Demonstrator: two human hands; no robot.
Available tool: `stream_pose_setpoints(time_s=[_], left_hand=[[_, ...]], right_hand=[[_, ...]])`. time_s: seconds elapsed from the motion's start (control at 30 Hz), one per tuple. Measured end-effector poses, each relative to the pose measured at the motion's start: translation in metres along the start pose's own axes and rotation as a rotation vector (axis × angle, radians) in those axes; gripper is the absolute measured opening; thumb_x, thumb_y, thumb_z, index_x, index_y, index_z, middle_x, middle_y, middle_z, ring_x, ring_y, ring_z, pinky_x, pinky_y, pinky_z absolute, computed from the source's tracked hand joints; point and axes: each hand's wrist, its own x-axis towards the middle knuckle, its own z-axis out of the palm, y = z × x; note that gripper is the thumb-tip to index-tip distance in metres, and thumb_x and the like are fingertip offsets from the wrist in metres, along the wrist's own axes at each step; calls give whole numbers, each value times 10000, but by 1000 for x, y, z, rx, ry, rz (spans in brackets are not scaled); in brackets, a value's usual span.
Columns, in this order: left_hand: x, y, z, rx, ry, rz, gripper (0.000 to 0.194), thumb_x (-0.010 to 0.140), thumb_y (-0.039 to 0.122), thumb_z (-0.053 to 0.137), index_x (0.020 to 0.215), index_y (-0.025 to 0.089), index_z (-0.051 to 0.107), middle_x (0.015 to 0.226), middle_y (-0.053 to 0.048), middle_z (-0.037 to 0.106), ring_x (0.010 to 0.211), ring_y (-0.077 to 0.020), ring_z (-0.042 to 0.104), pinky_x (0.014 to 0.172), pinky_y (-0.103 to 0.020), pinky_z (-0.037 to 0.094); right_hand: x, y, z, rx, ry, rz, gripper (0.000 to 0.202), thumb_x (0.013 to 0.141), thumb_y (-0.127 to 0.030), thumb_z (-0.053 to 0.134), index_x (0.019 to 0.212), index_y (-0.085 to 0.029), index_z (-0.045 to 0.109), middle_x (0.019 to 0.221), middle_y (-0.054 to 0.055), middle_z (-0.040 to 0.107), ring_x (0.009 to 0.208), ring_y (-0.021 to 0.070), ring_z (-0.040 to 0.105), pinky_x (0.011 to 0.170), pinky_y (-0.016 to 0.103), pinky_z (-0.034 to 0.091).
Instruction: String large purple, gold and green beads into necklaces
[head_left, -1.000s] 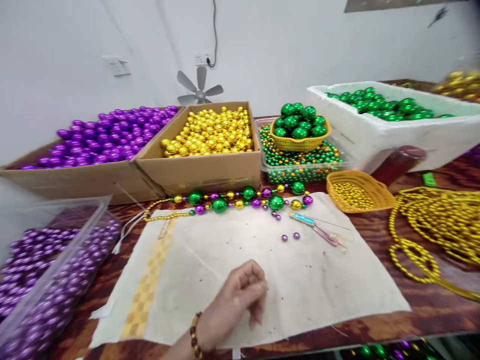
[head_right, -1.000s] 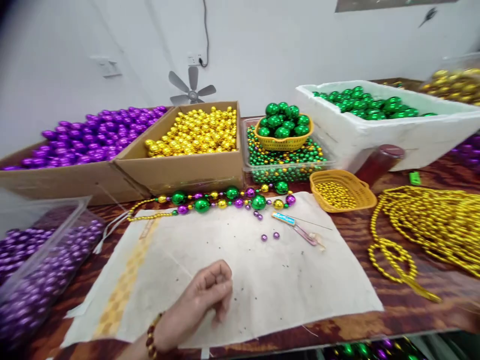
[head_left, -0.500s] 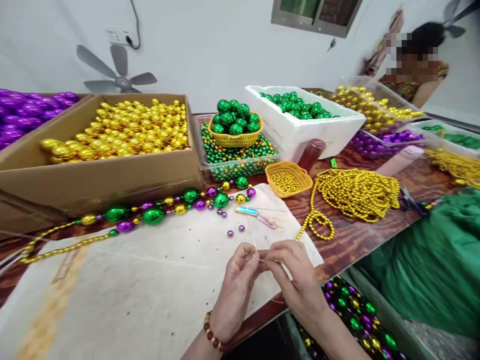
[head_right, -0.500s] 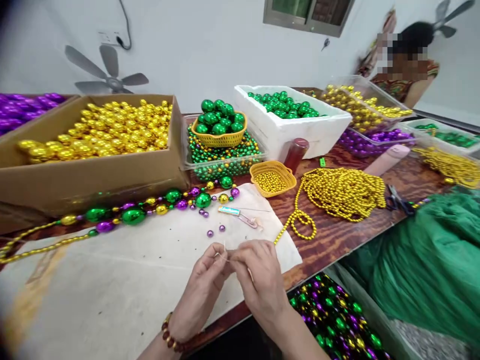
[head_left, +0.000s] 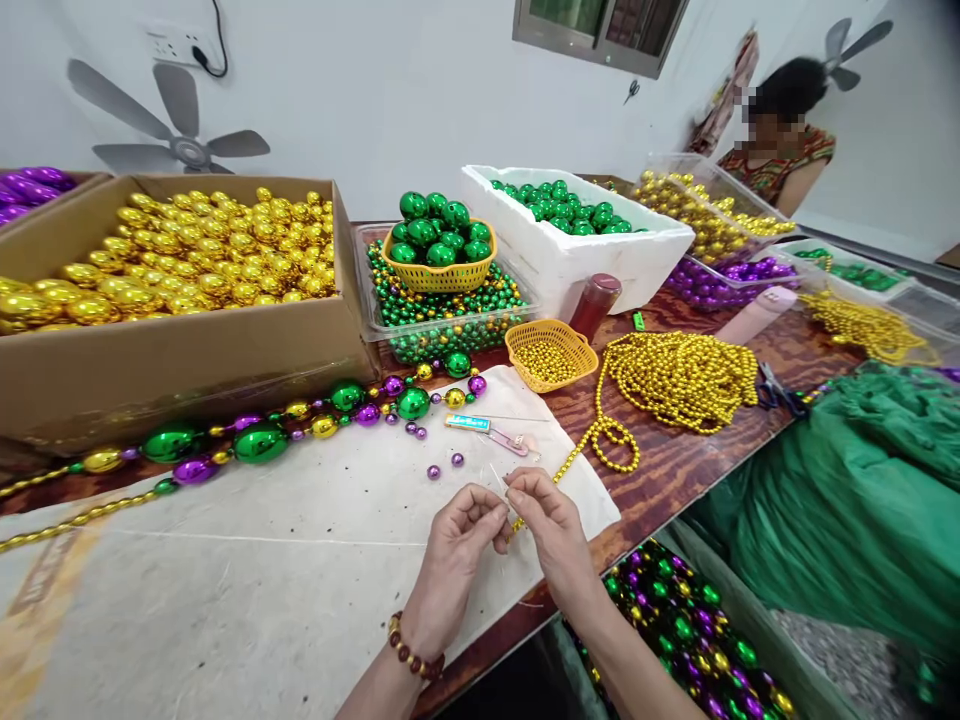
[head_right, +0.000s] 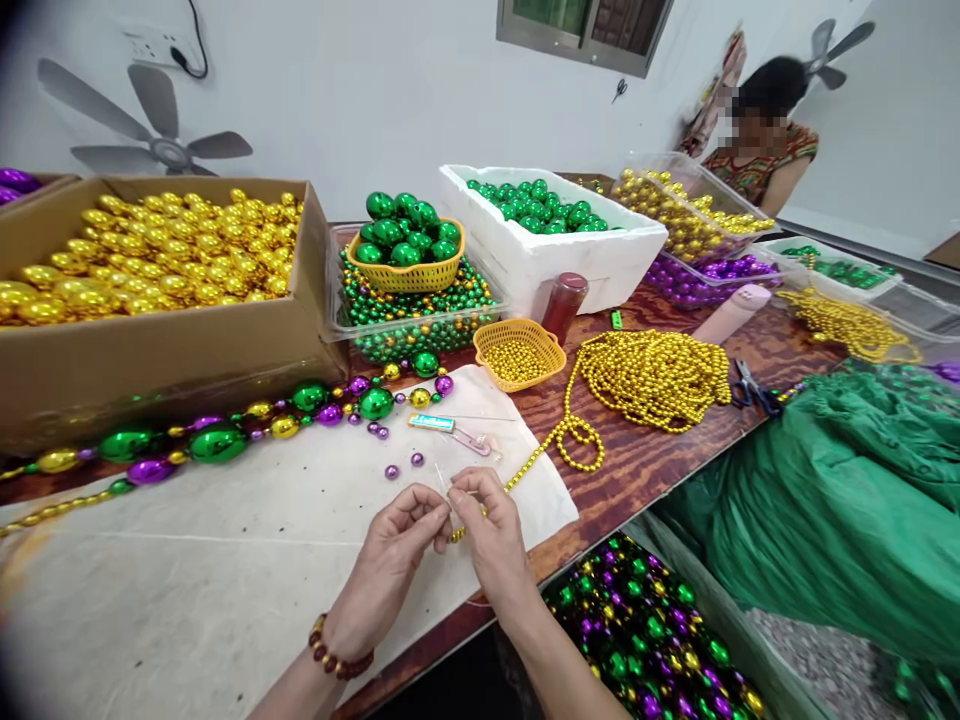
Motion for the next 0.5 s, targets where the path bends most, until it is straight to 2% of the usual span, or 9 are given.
stream_pose_setpoints(time_s=[0.17, 0.3, 0.4, 0.5], left_hand=[[2, -3, -7, 89, -30, -20, 171, 853, 311, 624, 833, 143, 649, 724, -9, 585, 687, -120, 511, 696, -254, 413], [2, -2, -11, 140, -18, -45, 190, 844, 337, 631, 822, 149, 648, 736, -4, 585, 676, -114, 495, 684, -247, 404], [1, -1, -17, 158, 9, -75, 212, 859, 368, 607, 836, 157, 628, 746, -4, 584, 688, -116, 481, 679, -243, 393], [2, 0, -23, 154, -1, -118, 223, 865, 376, 593, 877, 156, 628, 770, -16, 597, 719, -126, 491, 691, -247, 393]], right_hand=[[-3, 6, 2, 33, -1, 22, 114, 887, -299, 598, 850, -193, 618, 972, 16, 559, 967, 164, 519, 863, 265, 384], [-5, 13, -3, 48, -15, 32, 113, 884, -306, 611, 858, -197, 628, 928, 4, 571, 903, 148, 532, 832, 259, 400], [-3, 8, -20, 48, 94, 54, 117, 868, -310, 637, 902, -199, 636, 888, 2, 619, 882, 150, 563, 823, 264, 410], [1, -13, -41, -66, 206, -9, 116, 893, -304, 614, 938, -202, 643, 677, -35, 610, 691, 117, 566, 764, 253, 422]])
